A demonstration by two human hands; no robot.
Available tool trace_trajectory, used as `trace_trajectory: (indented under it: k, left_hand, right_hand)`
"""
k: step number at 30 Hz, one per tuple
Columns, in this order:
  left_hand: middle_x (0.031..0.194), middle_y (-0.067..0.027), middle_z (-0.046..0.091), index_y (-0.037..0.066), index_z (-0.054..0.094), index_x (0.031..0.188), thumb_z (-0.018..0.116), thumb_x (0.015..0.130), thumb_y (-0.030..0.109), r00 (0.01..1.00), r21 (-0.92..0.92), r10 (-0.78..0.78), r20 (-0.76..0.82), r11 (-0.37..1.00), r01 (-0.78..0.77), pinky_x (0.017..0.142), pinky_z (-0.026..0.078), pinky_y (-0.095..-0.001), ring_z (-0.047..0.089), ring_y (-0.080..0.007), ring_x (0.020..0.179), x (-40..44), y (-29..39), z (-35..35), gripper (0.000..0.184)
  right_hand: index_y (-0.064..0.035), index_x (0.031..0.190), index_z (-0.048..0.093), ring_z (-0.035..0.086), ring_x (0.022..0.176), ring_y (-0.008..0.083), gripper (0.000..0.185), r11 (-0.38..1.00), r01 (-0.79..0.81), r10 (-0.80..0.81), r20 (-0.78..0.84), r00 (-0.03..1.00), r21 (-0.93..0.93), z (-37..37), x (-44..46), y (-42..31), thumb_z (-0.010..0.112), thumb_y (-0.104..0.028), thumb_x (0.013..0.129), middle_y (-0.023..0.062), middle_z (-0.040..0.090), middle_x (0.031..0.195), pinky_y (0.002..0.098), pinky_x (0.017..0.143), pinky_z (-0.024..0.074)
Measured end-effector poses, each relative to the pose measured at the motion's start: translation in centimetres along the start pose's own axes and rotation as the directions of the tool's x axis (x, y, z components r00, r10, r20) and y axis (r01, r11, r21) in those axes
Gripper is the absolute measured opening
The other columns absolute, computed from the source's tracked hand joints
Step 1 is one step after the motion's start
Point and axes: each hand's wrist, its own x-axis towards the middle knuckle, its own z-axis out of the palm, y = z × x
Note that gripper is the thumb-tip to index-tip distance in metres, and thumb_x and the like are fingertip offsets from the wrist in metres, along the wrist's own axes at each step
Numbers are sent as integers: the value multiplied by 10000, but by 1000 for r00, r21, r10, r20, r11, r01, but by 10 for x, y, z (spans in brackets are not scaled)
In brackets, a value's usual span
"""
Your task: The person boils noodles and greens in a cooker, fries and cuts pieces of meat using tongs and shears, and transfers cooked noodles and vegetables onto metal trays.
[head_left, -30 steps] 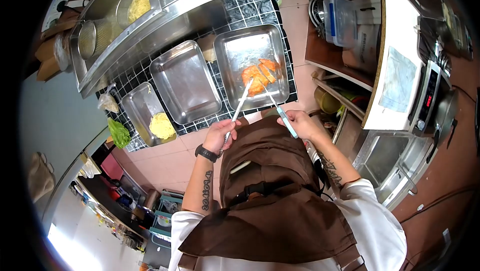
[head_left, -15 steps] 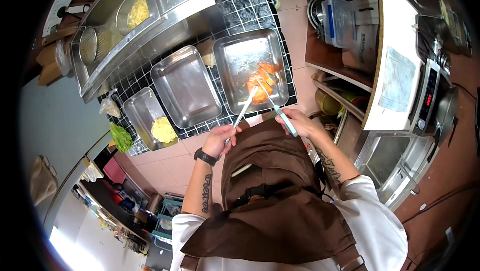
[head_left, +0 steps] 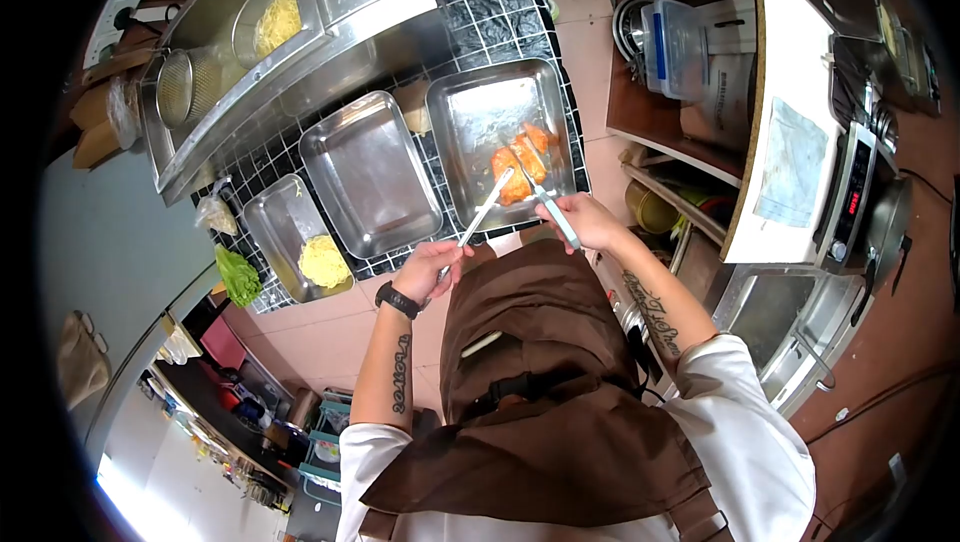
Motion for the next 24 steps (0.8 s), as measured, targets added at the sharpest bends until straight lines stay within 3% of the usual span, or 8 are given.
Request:
trace_trajectory:
  k: [2,5,8,10,11,15,24]
  left_hand:
    - [603,-21,557,21,671,1008,541,1021,208,1000,-2,8,-9,1000,-8,350,234,-215,357,-55,371,3,0,0,228]
    - [609,-22,556,20,659,1037,540,1025,224,999,-42,42,-31,998,-44,351,239,-218,352,-60,366,1,-3,4,238]
    - [632,-25,572,15,666,1060,540,1022,205,997,-102,63,-34,993,-66,342,254,-216,390,-64,382,3,-12,1,232]
    - [634,-24,572,16,667,1061,542,1021,206,997,-113,63,-49,991,-68,345,255,-214,396,-62,387,4,-12,6,231]
    - [632,-25,572,15,667,1069,538,1022,207,997,-108,60,-56,992,-66,346,254,-211,400,-62,388,4,-12,8,236]
    - [621,-32,584,17,660,1052,538,1028,243,998,-103,46,-30,994,-49,350,257,-213,377,-60,375,5,-14,12,257]
    - [674,-51,620,10,641,1097,516,1033,251,998,-208,49,-30,977,-54,351,271,-218,414,-73,387,-9,-12,11,279]
  right_hand:
    - [-13,801,630,518,465,101,479,1000,0,-1,-43,999,-17,4,-1,1,641,-468,951,7,549,600,274,438,450]
    - [-2,828,642,563,551,134,464,996,0,5,-58,998,93,5,-12,32,660,-453,934,40,594,652,303,528,495]
    - [-2,900,656,617,692,188,477,983,78,-104,-152,983,-166,11,-49,40,679,-479,896,86,648,748,341,667,516]
    - [-16,961,659,635,803,229,525,944,-6,-20,-76,997,-329,12,-58,37,681,-530,859,119,673,830,361,767,500]
    - [-22,972,657,626,769,234,574,922,21,-51,-69,996,-387,14,-56,40,669,-582,848,118,663,809,366,731,495]
    - [-22,959,660,593,702,211,553,967,-23,-1,-95,995,-253,24,-38,40,671,-567,865,112,642,768,354,670,478]
    - [-22,875,687,566,636,163,492,967,9,-44,-132,990,-254,26,-32,45,701,-514,866,63,608,669,334,619,466]
